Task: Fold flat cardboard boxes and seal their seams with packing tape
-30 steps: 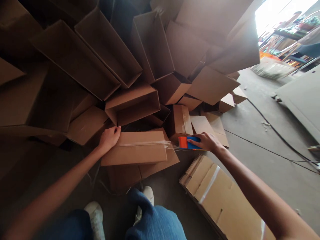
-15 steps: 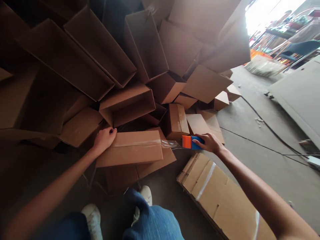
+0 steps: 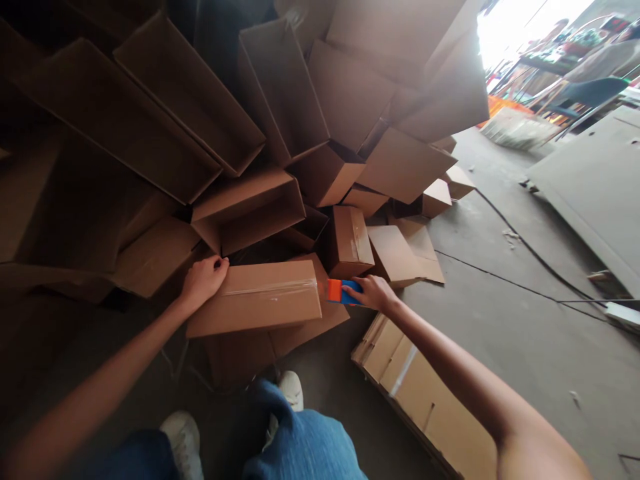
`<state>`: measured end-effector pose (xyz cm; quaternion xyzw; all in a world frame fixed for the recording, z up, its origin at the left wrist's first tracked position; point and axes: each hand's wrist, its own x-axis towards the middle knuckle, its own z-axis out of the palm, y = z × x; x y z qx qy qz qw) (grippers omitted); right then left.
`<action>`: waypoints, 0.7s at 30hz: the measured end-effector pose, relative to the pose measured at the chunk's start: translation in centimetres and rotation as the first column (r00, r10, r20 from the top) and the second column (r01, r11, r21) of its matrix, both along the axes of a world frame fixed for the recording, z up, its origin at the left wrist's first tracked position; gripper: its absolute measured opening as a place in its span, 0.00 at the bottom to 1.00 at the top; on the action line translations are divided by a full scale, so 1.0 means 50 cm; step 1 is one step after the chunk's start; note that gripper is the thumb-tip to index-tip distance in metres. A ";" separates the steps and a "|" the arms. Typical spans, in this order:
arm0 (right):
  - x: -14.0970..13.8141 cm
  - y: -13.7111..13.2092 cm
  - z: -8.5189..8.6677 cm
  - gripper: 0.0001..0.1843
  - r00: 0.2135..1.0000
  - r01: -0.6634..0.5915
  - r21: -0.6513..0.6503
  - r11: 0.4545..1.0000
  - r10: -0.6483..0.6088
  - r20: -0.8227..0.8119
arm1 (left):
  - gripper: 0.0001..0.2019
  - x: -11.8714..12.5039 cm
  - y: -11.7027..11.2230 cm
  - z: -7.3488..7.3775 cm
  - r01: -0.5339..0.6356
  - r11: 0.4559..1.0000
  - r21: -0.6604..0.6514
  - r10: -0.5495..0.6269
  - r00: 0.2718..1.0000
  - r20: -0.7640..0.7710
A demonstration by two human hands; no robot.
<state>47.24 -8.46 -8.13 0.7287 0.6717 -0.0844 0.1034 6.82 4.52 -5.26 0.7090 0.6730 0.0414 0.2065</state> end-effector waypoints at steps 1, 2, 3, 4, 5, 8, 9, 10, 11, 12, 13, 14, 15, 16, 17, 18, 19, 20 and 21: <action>-0.023 0.004 -0.013 0.36 1.000 0.000 0.000 1.000 0.000 -0.011 | 0.21 -0.002 0.001 0.001 0.006 1.000 -0.001 -0.006 1.000 -0.006; -0.045 0.006 -0.025 0.36 1.000 -0.002 -0.002 1.000 0.002 -0.029 | 0.21 -0.004 0.003 0.001 0.010 1.000 -0.003 -0.010 1.000 -0.013; -0.065 0.006 -0.035 0.35 0.999 -0.004 -0.006 1.000 0.004 -0.049 | 0.22 -0.007 0.004 0.002 0.012 1.000 -0.005 -0.012 1.000 -0.021; -0.083 0.003 -0.043 0.35 0.997 -0.007 -0.012 1.000 0.006 -0.071 | 0.22 -0.011 0.005 0.004 0.014 1.000 -0.008 -0.014 0.999 -0.030; -0.097 -0.002 -0.049 0.35 0.996 -0.008 -0.019 1.000 0.007 -0.093 | 0.22 -0.014 0.006 0.005 0.015 1.000 -0.011 -0.016 0.999 -0.038; -0.123 -0.034 -0.050 0.35 0.990 0.005 -0.040 0.999 -0.010 -0.140 | 0.23 -0.020 0.006 0.007 0.025 1.000 -0.014 -0.025 0.998 -0.059; -0.126 -0.048 -0.046 0.35 0.988 0.016 -0.042 0.999 -0.022 -0.155 | 0.23 -0.020 0.006 0.008 0.027 1.000 -0.014 -0.028 0.998 -0.065; -0.128 -0.062 -0.041 0.35 0.982 0.026 -0.044 0.999 -0.033 -0.184 | 0.23 -0.020 0.006 0.008 0.029 0.999 -0.015 -0.030 0.997 -0.070; -0.128 -0.076 -0.035 0.34 0.972 0.028 -0.053 0.998 -0.040 -0.230 | 0.24 -0.020 0.006 0.008 0.030 0.999 -0.016 -0.031 0.997 -0.075; -0.127 -0.089 -0.028 0.35 0.959 0.019 -0.069 0.997 -0.038 -0.282 | 0.23 -0.020 0.006 0.008 0.031 0.999 -0.018 -0.032 0.996 -0.080; -0.127 -0.101 -0.021 0.40 0.943 -0.004 -0.087 0.996 -0.025 -0.331 | 0.23 -0.020 0.006 0.009 0.033 0.999 -0.021 -0.034 0.996 -0.085; -0.127 -0.110 -0.014 0.47 0.929 -0.039 -0.105 0.994 -0.002 -0.370 | 0.23 -0.020 0.005 0.010 0.035 0.999 -0.022 -0.036 0.995 -0.090; -0.129 -0.119 -0.008 0.55 0.921 -0.083 -0.117 0.990 0.031 -0.389 | 0.23 -0.021 0.004 0.011 0.038 0.999 -0.023 -0.040 0.995 -0.095; -0.131 -0.125 -0.003 0.60 0.920 -0.126 -0.119 0.985 0.071 -0.386 | 0.23 -0.022 0.003 0.013 0.044 0.999 -0.022 -0.046 0.994 -0.100; -0.135 -0.129 0.001 0.61 0.923 -0.157 -0.109 0.982 0.107 -0.369 | 0.23 -0.022 0.002 0.014 0.052 0.998 -0.021 -0.054 0.993 -0.104; -0.141 -0.133 0.005 0.59 0.929 -0.177 -0.097 0.979 0.133 -0.346 | 0.24 -0.022 0.000 0.016 0.061 0.998 -0.019 -0.063 0.992 -0.108; -0.147 -0.135 0.008 0.55 0.935 -0.186 -0.090 0.978 0.148 -0.322 | 0.24 -0.022 -0.002 0.017 0.070 0.997 -0.018 -0.071 0.991 -0.112; -0.155 -0.136 0.010 0.51 0.942 -0.185 -0.090 0.979 0.151 -0.299 | 0.24 -0.022 -0.004 0.017 0.078 0.997 -0.015 -0.079 0.990 -0.115; -0.163 -0.138 0.013 0.48 0.951 -0.175 -0.097 0.980 0.142 -0.274 | 0.25 -0.021 -0.006 0.017 0.084 0.996 -0.010 -0.085 0.989 -0.118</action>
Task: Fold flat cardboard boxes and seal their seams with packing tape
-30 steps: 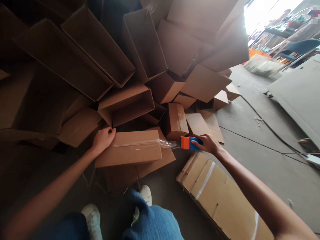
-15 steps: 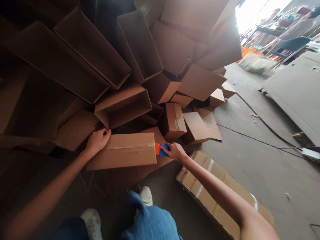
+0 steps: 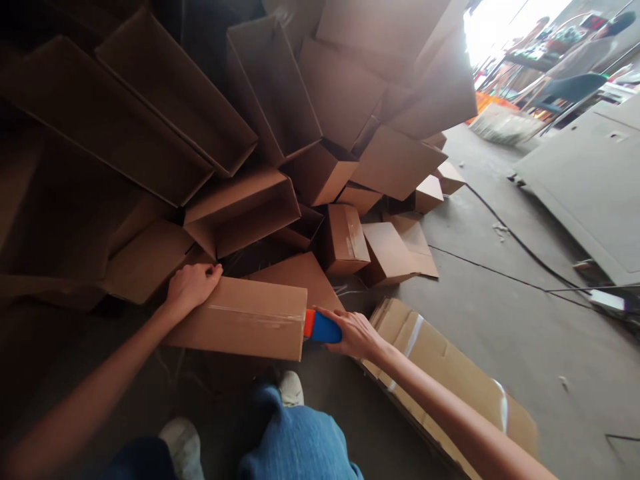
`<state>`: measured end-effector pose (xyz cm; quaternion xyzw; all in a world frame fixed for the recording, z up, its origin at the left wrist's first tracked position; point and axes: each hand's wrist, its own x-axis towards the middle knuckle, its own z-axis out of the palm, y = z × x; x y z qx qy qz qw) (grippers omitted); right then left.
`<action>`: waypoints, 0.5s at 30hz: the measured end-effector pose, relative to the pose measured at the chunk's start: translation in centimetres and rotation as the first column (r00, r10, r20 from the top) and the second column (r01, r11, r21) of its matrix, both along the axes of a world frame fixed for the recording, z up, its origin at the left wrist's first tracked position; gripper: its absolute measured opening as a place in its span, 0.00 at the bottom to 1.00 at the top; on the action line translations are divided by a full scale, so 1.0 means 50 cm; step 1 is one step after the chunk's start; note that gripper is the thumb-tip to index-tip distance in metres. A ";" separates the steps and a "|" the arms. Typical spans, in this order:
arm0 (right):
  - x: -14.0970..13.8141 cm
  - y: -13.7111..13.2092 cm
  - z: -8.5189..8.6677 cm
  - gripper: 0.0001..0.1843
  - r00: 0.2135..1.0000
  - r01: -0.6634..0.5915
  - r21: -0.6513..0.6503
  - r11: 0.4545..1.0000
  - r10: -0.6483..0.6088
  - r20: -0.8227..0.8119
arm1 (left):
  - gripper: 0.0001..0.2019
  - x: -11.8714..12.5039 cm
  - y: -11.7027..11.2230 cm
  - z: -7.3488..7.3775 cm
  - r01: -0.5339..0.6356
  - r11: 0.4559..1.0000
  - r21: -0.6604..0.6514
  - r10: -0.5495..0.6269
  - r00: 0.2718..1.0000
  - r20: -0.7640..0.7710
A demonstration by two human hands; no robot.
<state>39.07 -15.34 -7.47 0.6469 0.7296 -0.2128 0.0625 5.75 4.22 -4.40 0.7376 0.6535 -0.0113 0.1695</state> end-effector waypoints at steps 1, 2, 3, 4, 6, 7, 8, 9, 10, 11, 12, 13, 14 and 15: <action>-0.009 -0.001 0.003 0.47 1.000 0.014 -0.009 1.000 -0.014 0.028 | 0.25 0.001 -0.002 0.000 0.006 1.000 0.007 -0.006 1.000 -0.004; -0.018 -0.003 0.007 0.47 0.998 0.030 -0.020 0.999 -0.028 0.057 | 0.26 0.001 -0.004 -0.001 0.014 1.000 0.015 -0.014 1.000 -0.009; -0.027 -0.004 0.012 0.47 0.996 0.046 -0.030 0.998 -0.043 0.084 | 0.27 0.002 -0.006 -0.002 0.023 0.999 0.023 -0.023 1.000 -0.014; -0.036 -0.005 0.017 0.46 0.992 0.062 -0.037 0.997 -0.058 0.110 | 0.27 0.003 -0.007 -0.002 0.032 0.999 0.031 -0.032 0.999 -0.021; -0.052 -0.002 0.030 0.45 0.986 0.083 -0.045 0.996 -0.076 0.148 | 0.28 0.003 -0.008 -0.003 0.050 0.998 0.042 -0.049 0.998 -0.034; -0.058 0.002 0.038 0.45 0.984 0.086 -0.047 0.995 -0.077 0.160 | 0.28 0.003 -0.008 -0.004 0.056 0.997 0.045 -0.054 0.998 -0.040; -0.062 0.009 0.046 0.45 0.983 0.082 -0.050 0.995 -0.072 0.170 | 0.28 0.003 -0.007 -0.004 0.061 0.997 0.048 -0.059 0.997 -0.043; -0.065 0.019 0.054 0.44 0.982 0.071 -0.052 0.996 -0.061 0.177 | 0.28 0.003 -0.006 -0.004 0.063 0.997 0.048 -0.061 0.997 -0.046; -0.067 0.031 0.062 0.44 0.982 0.055 -0.057 0.997 -0.044 0.182 | 0.28 0.003 -0.005 -0.005 0.064 0.997 0.047 -0.062 0.997 -0.046; -0.068 0.043 0.070 0.43 0.983 0.035 -0.062 0.997 -0.023 0.184 | 0.29 0.002 -0.005 -0.005 0.064 0.997 0.047 -0.062 0.997 -0.047; -0.068 0.054 0.076 0.43 0.983 0.016 -0.064 0.998 -0.004 0.183 | 0.29 0.002 -0.004 -0.006 0.064 0.997 0.049 -0.061 0.997 -0.046; -0.069 0.062 0.080 0.42 0.983 0.001 -0.062 0.998 0.011 0.181 | 0.29 0.002 -0.003 -0.007 0.063 0.997 0.052 -0.061 0.997 -0.047; -0.072 0.066 0.082 0.41 0.983 -0.004 -0.060 0.998 0.015 0.182 | 0.29 0.002 -0.003 -0.008 0.062 0.996 0.056 -0.060 0.997 -0.049; -0.075 0.064 0.081 0.41 0.982 0.004 -0.058 0.998 0.007 0.188 | 0.29 0.002 -0.003 -0.009 0.061 0.996 0.063 -0.058 0.997 -0.052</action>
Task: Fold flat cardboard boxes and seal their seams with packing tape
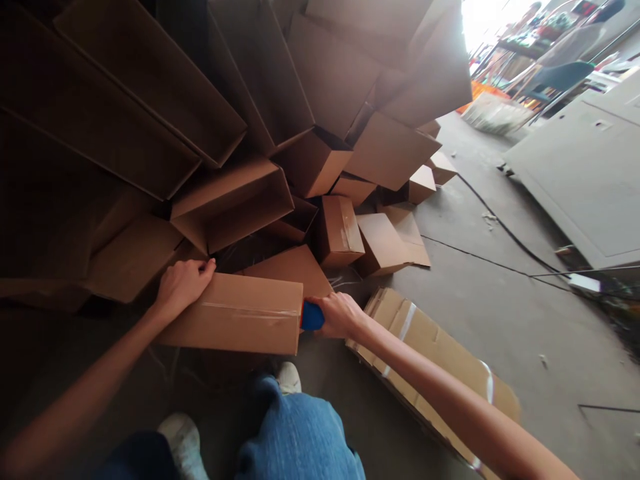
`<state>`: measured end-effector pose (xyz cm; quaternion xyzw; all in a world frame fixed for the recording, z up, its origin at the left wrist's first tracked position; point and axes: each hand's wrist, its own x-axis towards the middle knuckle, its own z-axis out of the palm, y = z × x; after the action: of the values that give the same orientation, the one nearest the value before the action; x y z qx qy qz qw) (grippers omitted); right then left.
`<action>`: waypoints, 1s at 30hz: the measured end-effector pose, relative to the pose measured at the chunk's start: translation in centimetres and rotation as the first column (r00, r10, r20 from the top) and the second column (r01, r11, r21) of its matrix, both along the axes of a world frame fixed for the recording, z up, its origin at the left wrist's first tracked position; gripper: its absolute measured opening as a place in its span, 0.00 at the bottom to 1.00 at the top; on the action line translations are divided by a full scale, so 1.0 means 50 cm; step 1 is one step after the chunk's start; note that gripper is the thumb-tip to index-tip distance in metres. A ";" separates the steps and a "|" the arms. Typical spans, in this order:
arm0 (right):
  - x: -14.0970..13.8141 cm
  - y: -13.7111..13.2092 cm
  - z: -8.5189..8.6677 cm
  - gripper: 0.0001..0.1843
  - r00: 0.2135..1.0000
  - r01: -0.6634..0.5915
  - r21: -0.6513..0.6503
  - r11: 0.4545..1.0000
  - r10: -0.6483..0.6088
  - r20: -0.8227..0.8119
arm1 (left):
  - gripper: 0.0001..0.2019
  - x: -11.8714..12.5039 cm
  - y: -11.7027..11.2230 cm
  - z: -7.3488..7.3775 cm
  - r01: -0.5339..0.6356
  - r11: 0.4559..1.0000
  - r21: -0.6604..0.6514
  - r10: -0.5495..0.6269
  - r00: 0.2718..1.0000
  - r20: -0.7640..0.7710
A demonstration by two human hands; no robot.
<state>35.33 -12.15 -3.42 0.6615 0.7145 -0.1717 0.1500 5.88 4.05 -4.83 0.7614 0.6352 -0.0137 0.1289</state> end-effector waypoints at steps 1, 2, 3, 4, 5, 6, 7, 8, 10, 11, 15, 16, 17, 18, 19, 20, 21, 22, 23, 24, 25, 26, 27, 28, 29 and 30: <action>-0.005 -0.007 -0.003 0.41 1.000 0.023 0.003 1.000 -0.023 0.011 | 0.29 0.000 0.000 0.000 0.000 1.000 0.006 0.000 1.000 -0.001; -0.010 -0.019 -0.007 0.42 0.998 0.056 0.008 0.998 -0.056 0.022 | 0.29 0.001 -0.001 0.000 0.000 1.000 0.010 0.000 1.000 -0.002; -0.016 -0.034 -0.012 0.42 0.995 0.097 0.013 0.995 -0.097 0.035 | 0.29 0.001 -0.002 0.001 -0.001 1.000 0.010 0.001 1.000 -0.001; -0.022 -0.048 -0.017 0.43 0.989 0.139 0.017 0.990 -0.139 0.044 | 0.29 0.002 -0.003 0.002 0.000 1.000 0.008 0.000 1.000 0.001; -0.026 -0.059 -0.021 0.43 0.984 0.173 0.019 0.985 -0.174 0.048 | 0.29 0.002 -0.003 0.003 0.003 1.000 0.005 -0.003 1.000 0.002; -0.028 -0.065 -0.024 0.43 0.980 0.190 0.020 0.982 -0.191 0.047 | 0.29 0.003 -0.003 0.004 0.007 1.000 0.001 -0.007 1.000 0.002; -0.027 -0.065 -0.024 0.43 0.981 0.190 0.018 0.982 -0.190 0.044 | 0.29 0.003 -0.003 0.005 0.010 1.000 -0.002 -0.010 1.000 0.002; -0.024 -0.058 -0.021 0.43 0.984 0.172 0.011 0.985 -0.173 0.037 | 0.29 0.003 -0.003 0.005 0.012 1.000 -0.002 -0.012 1.000 0.002; -0.014 -0.030 -0.012 0.42 0.994 0.112 0.002 0.994 -0.112 0.011 | 0.29 0.003 -0.003 0.005 0.006 1.000 -0.003 -0.006 1.000 0.001; -0.010 -0.015 -0.007 0.40 0.996 0.084 0.006 0.996 -0.084 -0.006 | 0.29 0.002 -0.003 0.005 0.004 1.000 -0.003 -0.004 1.000 0.002; -0.018 -0.002 0.002 0.36 0.997 0.073 0.031 0.997 -0.072 -0.017 | 0.27 0.001 -0.005 0.004 0.011 1.000 0.008 -0.011 1.000 0.010; -0.026 -0.015 0.000 0.37 0.995 0.100 0.035 0.994 -0.100 0.006 | 0.27 0.001 -0.006 0.005 0.011 1.000 0.010 -0.011 1.000 0.013; -0.035 -0.031 -0.003 0.39 0.990 0.132 0.035 0.991 -0.133 0.036 | 0.27 0.001 -0.007 0.006 0.009 1.000 0.010 -0.009 1.000 0.015; -0.045 -0.048 -0.006 0.40 0.984 0.164 0.033 0.986 -0.166 0.067 | 0.28 0.001 -0.008 0.007 0.005 1.000 0.009 -0.005 1.000 0.016; -0.054 -0.061 -0.008 0.41 0.978 0.187 0.030 0.982 -0.189 0.092 | 0.28 0.001 -0.009 0.007 0.004 1.000 0.007 -0.004 1.000 0.017; -0.061 -0.069 -0.007 0.41 0.974 0.198 0.024 0.980 -0.200 0.108 | 0.28 0.002 -0.010 0.008 0.004 1.000 0.005 -0.004 1.000 0.019; -0.066 -0.070 -0.005 0.40 0.974 0.195 0.014 0.981 -0.196 0.114 | 0.28 0.002 -0.011 0.009 0.004 1.000 0.003 -0.004 1.000 0.019; -0.069 -0.063 0.000 0.39 0.977 0.180 0.003 0.984 -0.179 0.112 | 0.28 0.002 -0.012 0.009 0.004 1.000 0.002 -0.004 1.000 0.018; -0.070 -0.050 0.007 0.38 0.982 0.155 -0.003 0.988 -0.154 0.107 | 0.28 0.002 -0.012 0.009 0.005 1.000 0.001 -0.006 1.000 0.016; -0.069 -0.033 0.015 0.35 0.987 0.125 -0.006 0.992 -0.124 0.103 | 0.28 0.001 -0.012 0.009 0.007 1.000 -0.001 -0.007 1.000 0.014; -0.068 -0.014 0.022 0.33 0.990 0.093 -0.011 0.996 -0.092 0.105 | 0.28 0.001 -0.011 0.008 0.009 1.000 -0.003 -0.009 1.000 0.011; -0.066 0.004 0.028 0.32 0.992 0.067 -0.018 0.998 -0.064 0.111 | 0.28 0.000 -0.011 0.008 0.009 1.000 -0.004 -0.009 1.000 0.008; -0.065 0.017 0.033 0.31 0.992 0.046 -0.021 0.999 -0.043 0.116 | 0.28 -0.001 -0.010 0.008 0.010 1.000 -0.004 -0.010 1.000 0.007; -0.065 0.023 0.034 0.31 0.993 0.035 -0.018 0.999 -0.033 0.116 | 0.28 -0.001 -0.009 0.007 0.010 1.000 -0.004 -0.010 1.000 0.006; -0.066 0.021 0.033 0.31 0.993 0.037 -0.010 0.999 -0.036 0.110 | 0.28 -0.002 -0.008 0.007 0.010 1.000 -0.002 -0.010 1.000 0.005; -0.067 0.013 0.029 0.32 0.993 0.055 -0.001 0.998 -0.055 0.104 | 0.28 -0.002 -0.008 0.008 0.009 1.000 0.000 -0.009 1.000 0.006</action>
<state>31.99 -11.51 -1.96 0.6886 0.6870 -0.1424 0.1833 5.76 3.65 -4.44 0.7643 0.6314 -0.0121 0.1307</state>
